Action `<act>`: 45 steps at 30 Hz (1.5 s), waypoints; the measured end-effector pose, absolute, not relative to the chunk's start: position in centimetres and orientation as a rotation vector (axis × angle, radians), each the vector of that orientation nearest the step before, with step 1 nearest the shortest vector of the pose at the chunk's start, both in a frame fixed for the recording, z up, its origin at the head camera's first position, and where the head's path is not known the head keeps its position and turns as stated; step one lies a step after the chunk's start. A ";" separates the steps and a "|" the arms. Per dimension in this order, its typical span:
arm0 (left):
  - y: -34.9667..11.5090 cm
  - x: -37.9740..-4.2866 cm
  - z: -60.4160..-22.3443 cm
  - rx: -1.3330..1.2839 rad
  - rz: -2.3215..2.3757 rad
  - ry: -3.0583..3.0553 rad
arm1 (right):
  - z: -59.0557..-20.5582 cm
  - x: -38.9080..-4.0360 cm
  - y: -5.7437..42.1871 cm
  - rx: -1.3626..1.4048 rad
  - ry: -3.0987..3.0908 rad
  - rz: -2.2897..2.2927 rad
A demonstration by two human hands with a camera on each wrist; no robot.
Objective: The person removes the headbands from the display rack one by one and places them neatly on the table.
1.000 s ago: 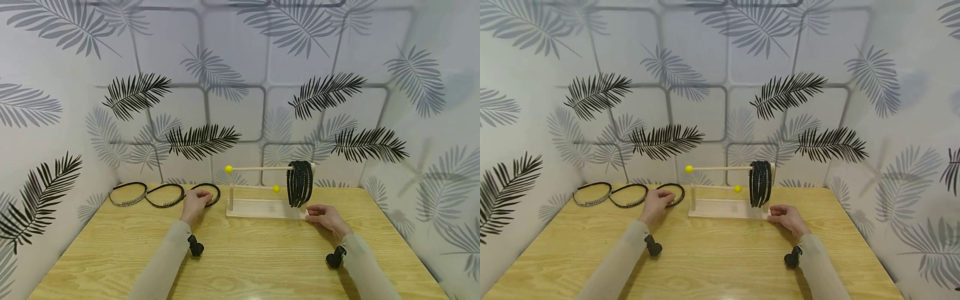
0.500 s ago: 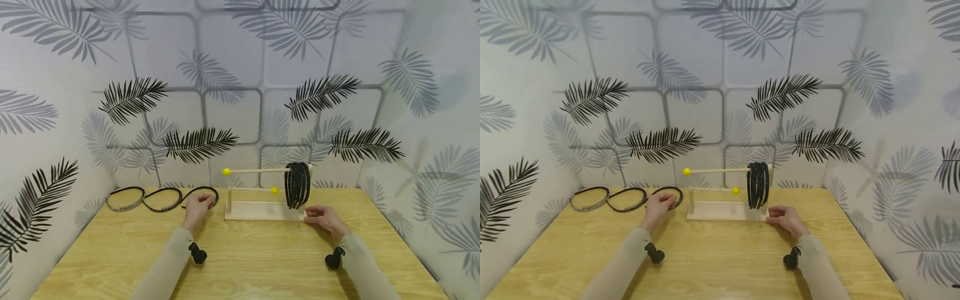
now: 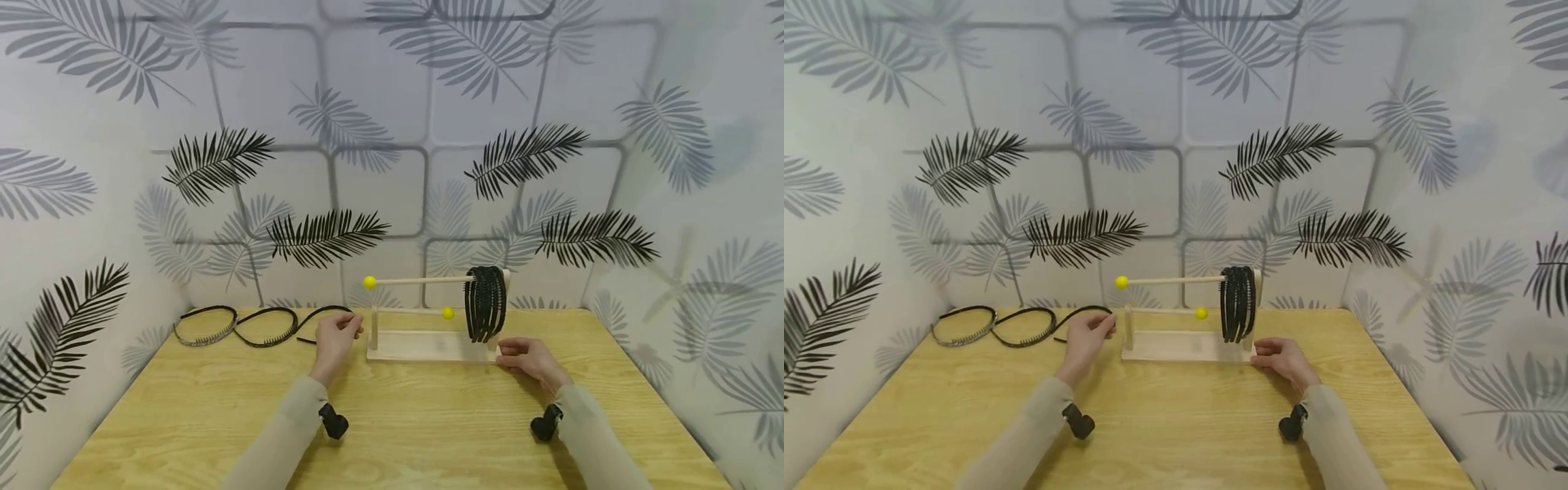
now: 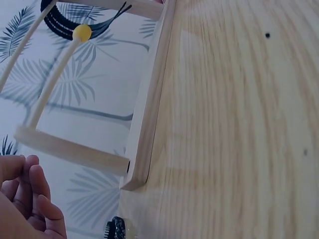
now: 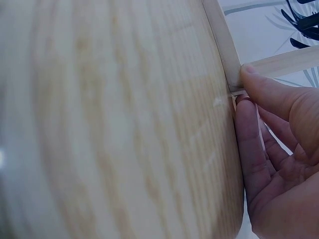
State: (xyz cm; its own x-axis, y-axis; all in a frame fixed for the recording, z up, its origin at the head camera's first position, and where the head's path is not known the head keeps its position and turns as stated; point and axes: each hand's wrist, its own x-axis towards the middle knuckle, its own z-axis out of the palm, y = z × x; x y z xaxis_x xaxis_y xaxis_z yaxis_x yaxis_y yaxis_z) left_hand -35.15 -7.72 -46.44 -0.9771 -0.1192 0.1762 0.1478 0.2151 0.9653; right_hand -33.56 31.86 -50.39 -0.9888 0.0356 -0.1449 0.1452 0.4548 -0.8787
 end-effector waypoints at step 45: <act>0.3 -34.9 -45.1 -0.442 -2.013 -2.135 | -50.1 -33.4 31.8 0.136 2.582 -1.569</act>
State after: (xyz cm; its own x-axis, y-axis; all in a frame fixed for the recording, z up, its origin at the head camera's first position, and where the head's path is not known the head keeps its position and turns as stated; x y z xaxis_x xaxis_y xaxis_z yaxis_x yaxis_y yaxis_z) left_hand -34.89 0.34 -45.09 -0.9407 0.0949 0.3257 0.3307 0.0426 0.9428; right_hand -33.36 31.83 -50.13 -0.9891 0.0159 -0.1463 0.1371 0.4599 -0.8773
